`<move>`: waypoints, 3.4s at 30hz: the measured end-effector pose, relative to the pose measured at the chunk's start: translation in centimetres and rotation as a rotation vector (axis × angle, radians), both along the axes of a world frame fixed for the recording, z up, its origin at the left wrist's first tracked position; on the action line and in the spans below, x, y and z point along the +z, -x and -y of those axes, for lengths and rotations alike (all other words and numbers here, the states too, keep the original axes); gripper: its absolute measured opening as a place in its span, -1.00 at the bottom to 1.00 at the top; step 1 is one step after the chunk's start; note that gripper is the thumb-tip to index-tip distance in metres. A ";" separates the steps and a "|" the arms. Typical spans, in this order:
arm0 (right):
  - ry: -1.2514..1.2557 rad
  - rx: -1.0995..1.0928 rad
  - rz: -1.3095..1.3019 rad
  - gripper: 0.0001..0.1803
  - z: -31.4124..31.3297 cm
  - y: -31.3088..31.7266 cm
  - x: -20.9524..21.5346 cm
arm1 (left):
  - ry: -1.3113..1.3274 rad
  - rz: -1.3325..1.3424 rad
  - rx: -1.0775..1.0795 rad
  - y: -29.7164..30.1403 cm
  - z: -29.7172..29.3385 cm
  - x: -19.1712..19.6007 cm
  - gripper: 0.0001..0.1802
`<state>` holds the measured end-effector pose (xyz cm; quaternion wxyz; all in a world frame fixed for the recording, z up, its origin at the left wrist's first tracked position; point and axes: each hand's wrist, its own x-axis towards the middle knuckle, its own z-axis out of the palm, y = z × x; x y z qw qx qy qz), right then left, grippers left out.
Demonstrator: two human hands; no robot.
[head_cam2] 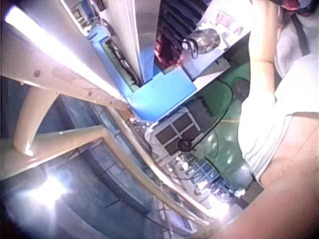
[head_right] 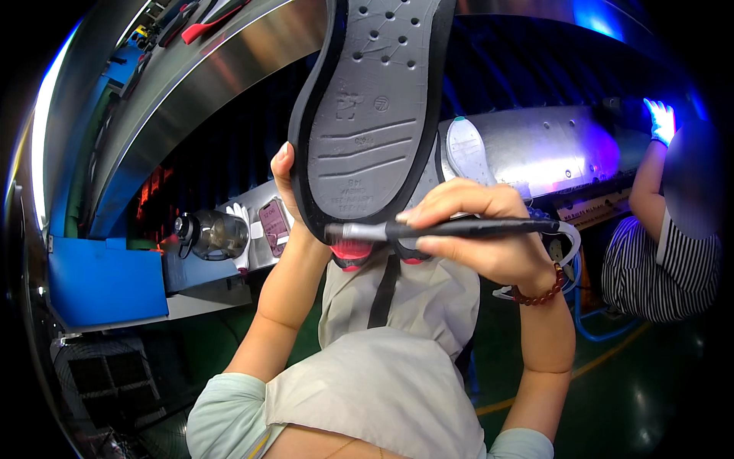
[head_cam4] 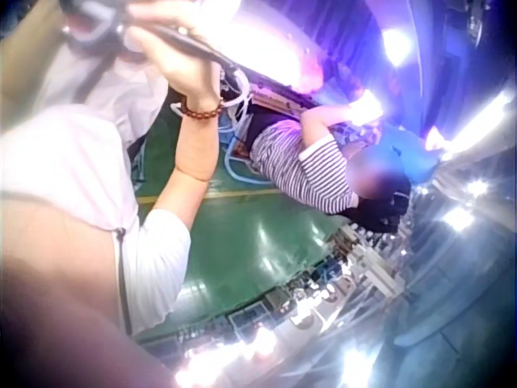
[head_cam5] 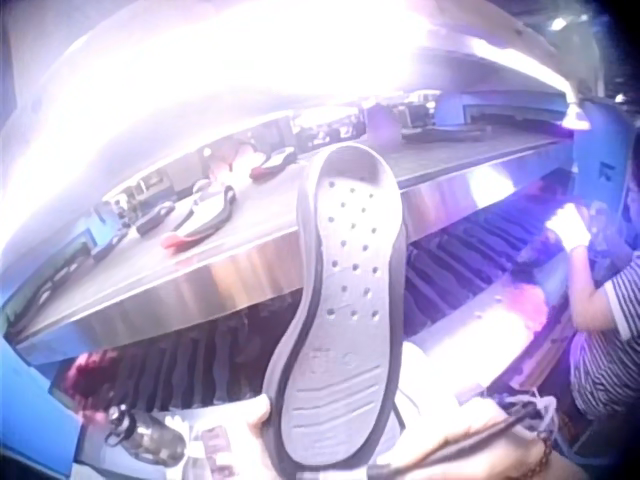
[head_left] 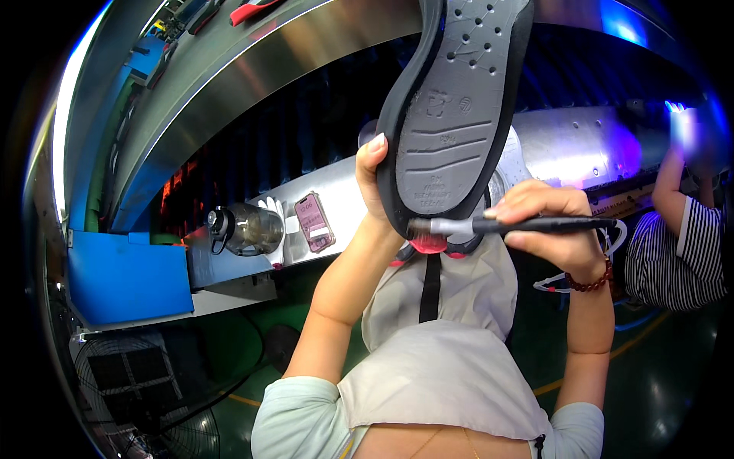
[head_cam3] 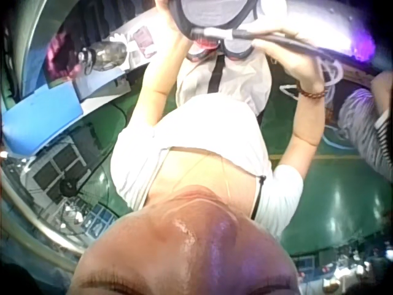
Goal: The person applies glue to the bottom of shoe soles using a brush. They pick up each sole from a conveyor belt, apply glue to the surface, and place it back on the belt. The process is repeated for multiple soles.
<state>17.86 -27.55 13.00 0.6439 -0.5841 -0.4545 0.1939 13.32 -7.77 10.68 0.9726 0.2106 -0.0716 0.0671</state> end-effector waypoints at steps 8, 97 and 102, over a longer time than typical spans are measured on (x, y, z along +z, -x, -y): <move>-0.050 0.182 -0.104 -0.79 0.7 0.6 0.6 | 0.005 -0.132 -0.167 -0.4 -1.2 0.4 -0.54; -0.006 -0.047 -0.129 -0.81 1.4 1.3 -0.1 | -0.019 -0.294 -0.096 -0.5 3.6 -3.9 -0.08; 0.038 -0.175 0.124 -0.78 1.1 1.2 0.0 | -0.135 -0.166 0.108 -2.8 2.4 -4.1 -0.01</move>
